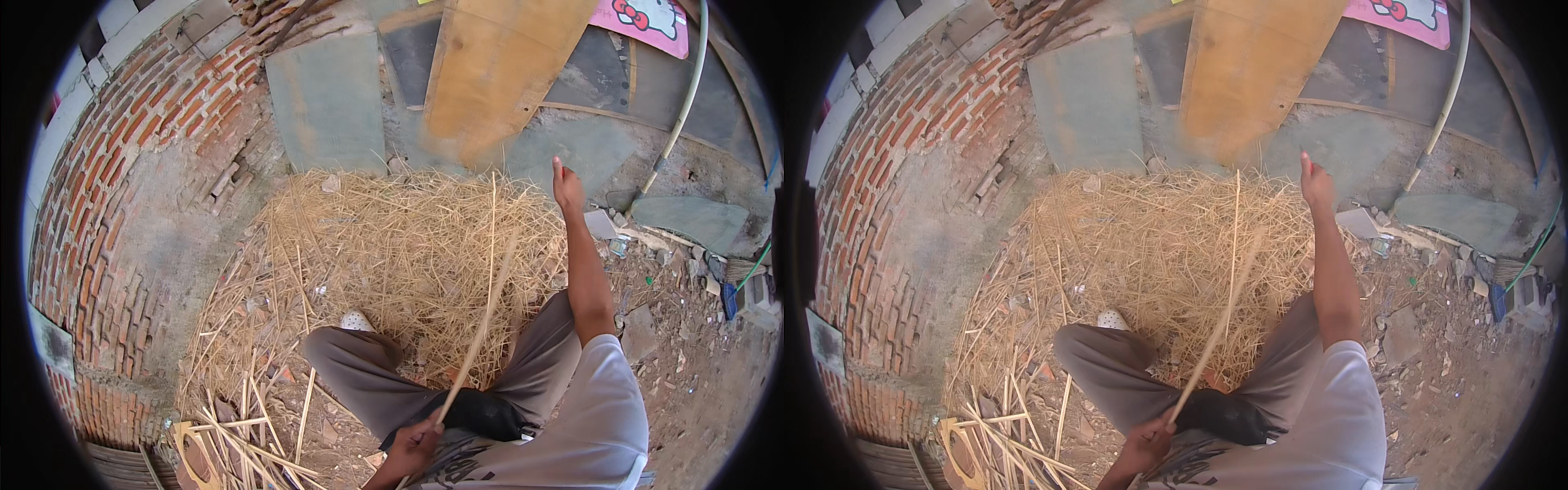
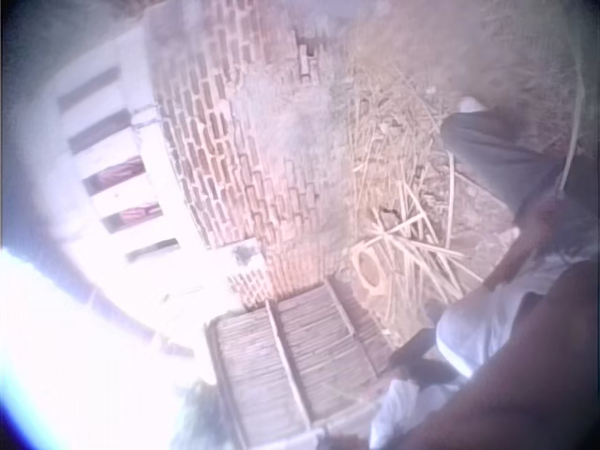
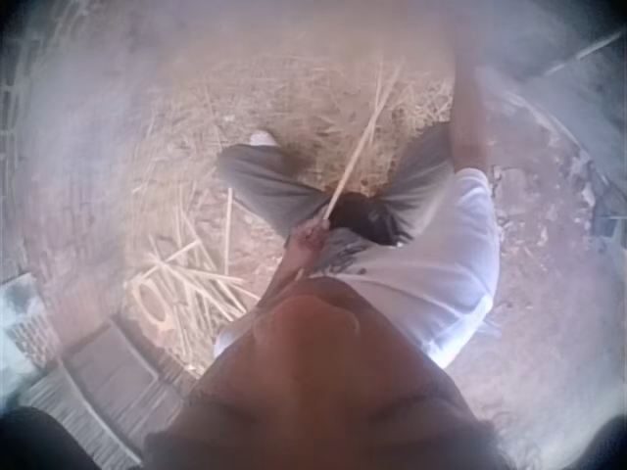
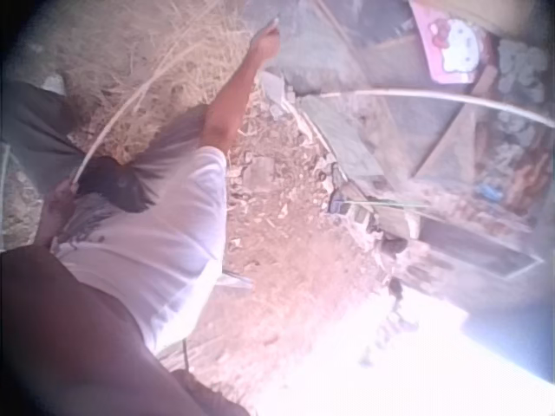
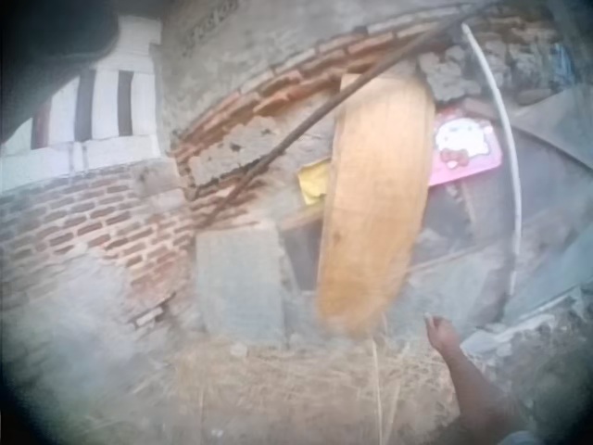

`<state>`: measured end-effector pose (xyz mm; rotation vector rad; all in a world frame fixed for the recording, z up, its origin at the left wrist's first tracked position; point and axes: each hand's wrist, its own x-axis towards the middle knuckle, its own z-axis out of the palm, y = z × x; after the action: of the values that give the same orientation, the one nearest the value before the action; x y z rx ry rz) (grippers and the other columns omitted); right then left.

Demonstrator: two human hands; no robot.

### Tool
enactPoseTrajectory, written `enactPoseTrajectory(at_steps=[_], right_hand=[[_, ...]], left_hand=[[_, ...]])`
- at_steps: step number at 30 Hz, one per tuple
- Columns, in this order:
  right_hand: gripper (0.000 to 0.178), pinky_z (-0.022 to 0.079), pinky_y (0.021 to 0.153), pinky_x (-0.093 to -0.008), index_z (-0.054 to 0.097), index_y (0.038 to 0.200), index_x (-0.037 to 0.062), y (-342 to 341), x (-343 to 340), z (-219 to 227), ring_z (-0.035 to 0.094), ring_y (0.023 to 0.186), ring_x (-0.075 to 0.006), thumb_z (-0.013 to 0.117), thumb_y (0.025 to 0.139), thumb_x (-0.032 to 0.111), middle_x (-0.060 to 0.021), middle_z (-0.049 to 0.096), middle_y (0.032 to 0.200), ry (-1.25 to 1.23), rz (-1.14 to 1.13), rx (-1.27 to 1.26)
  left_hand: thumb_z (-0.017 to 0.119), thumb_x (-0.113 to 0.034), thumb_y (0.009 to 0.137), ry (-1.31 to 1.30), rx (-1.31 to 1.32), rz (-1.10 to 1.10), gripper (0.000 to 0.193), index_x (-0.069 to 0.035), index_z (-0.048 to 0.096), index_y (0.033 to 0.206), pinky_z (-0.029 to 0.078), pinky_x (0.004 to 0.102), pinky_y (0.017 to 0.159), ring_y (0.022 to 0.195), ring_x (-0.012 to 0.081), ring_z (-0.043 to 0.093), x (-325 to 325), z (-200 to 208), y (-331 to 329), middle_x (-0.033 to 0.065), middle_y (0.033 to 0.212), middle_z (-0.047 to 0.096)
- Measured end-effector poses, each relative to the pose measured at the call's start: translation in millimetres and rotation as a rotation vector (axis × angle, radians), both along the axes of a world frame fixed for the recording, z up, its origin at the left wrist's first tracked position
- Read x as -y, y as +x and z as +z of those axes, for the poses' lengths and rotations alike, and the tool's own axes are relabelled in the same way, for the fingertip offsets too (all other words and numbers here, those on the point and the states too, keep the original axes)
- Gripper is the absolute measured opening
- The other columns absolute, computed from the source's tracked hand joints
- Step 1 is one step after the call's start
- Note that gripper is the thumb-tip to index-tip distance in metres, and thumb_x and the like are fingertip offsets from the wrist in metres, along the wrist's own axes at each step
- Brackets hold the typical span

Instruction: The person sits on the ground and uses a red utility knife to shave the surface of a long, thin bamboo stick. They hold the stick with their left hand and scrape the blade along its length repeatedly to smooth it. The person then switches to a saw to cut the stick.

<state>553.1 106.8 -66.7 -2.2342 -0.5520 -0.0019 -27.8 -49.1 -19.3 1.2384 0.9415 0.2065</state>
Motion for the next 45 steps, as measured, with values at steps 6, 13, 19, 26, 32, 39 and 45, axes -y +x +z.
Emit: enactPoseTrajectory(at_steps=[6, 13, 19, 26, 32, 39, 45], right_hand=[[0.078, 0.047, 0.077, -0.0475, 0.067, 0.084, 0.0032, -51.4, -3.9, -8.6, 0.064, 0.085, -0.0394, 0.03, 0.09, 0.072, -0.0215, 0.067, 0.084, -0.311, 0.318, 0.045], [0.064, 0.047, 0.053, -0.0408, 0.061, 0.068, 0.0079, -219.4, 9.1, 39.8, 0.06, 0.053, -0.0282, 0.049, 0.086, 0.068, -0.0093, 0.057, 0.055, -0.015, 0.998, 0.326], [0.057, 0.043, 0.046, -0.0362, 0.056, 0.061, 0.0112, -283.8, 28.0, 35.9, 0.055, 0.045, -0.0247, 0.063, 0.076, 0.066, -0.0058, 0.051, 0.051, 0.263, 1.188, 0.551], [0.062, 0.042, 0.046, -0.0351, 0.053, 0.058, 0.0107, -274.7, 24.4, 28.2, 0.054, 0.045, -0.0233, 0.067, 0.068, 0.07, -0.0038, 0.049, 0.051, 0.301, 1.107, 0.674], [0.062, 0.042, 0.044, -0.0336, 0.052, 0.055, 0.0119, -265.2, 15.9, 31.3, 0.054, 0.042, -0.0211, 0.067, 0.068, 0.071, -0.0029, 0.05, 0.049, 0.385, 1.058, 0.756], [0.062, 0.043, 0.046, -0.0382, 0.053, 0.058, 0.0109, -232.2, 1.9, 27.5, 0.054, 0.045, -0.0257, 0.061, 0.073, 0.071, -0.0056, 0.049, 0.048, 0.149, 0.93, 0.693], [0.063, 0.042, 0.045, -0.0392, 0.054, 0.059, 0.0115, -226.9, -1.3, 20.8, 0.055, 0.046, -0.0259, 0.057, 0.076, 0.073, -0.006, 0.048, 0.048, 0.164, 0.925, 0.746]], left_hand=[[0.051, -0.01, 0.099, 0.23, 0.082, 0.338, 0.041, -0.005, 0.047, 0.139, 0.03, 0.0174, 0.042, 0.047, -0.0013, 0.038, -54.8, 11.1, 16.2, -0.01, 0.059, 0.042], [0.049, -0.009, 0.099, 0.417, 0.192, 0.335, 0.042, -0.004, 0.045, 0.141, 0.031, 0.0172, 0.043, 0.048, -0.0019, 0.037, -91.9, 21.1, 63.6, -0.0096, 0.062, 0.042], [0.048, -0.008, 0.099, 0.435, 0.289, 0.315, 0.041, -0.005, 0.045, 0.141, 0.031, 0.0171, 0.041, 0.045, -0.0014, 0.036, -97.7, 16.9, 85.1, -0.0084, 0.058, 0.044], [0.046, -0.008, 0.1, 0.352, 0.255, 0.3, 0.042, -0.003, 0.043, 0.142, 0.029, 0.0164, 0.045, 0.051, -0.0025, 0.035, -91.9, 26.3, 91.9, -0.0105, 0.064, 0.041], [0.048, -0.009, 0.1, 0.232, 0.308, 0.321, 0.042, -0.004, 0.043, 0.141, 0.029, 0.0186, 0.042, 0.046, -0.0005, 0.034, -97.5, 19.3, 92.8, -0.0086, 0.059, 0.041], [0.047, -0.011, 0.101, 0.002, 0.376, 0.32, 0.041, -0.005, 0.043, 0.141, 0.03, 0.0209, 0.041, 0.043, 0.0011, 0.032, -87.0, 17.6, 90.1, -0.0076, 0.055, 0.037], [0.044, -0.014, 0.102, 0.025, 0.337, 0.272, 0.041, -0.005, 0.042, 0.142, 0.031, 0.0221, 0.044, 0.041, 0.0031, 0.03, -81.4, 20.4, 88.5, -0.0059, 0.052, 0.035]])
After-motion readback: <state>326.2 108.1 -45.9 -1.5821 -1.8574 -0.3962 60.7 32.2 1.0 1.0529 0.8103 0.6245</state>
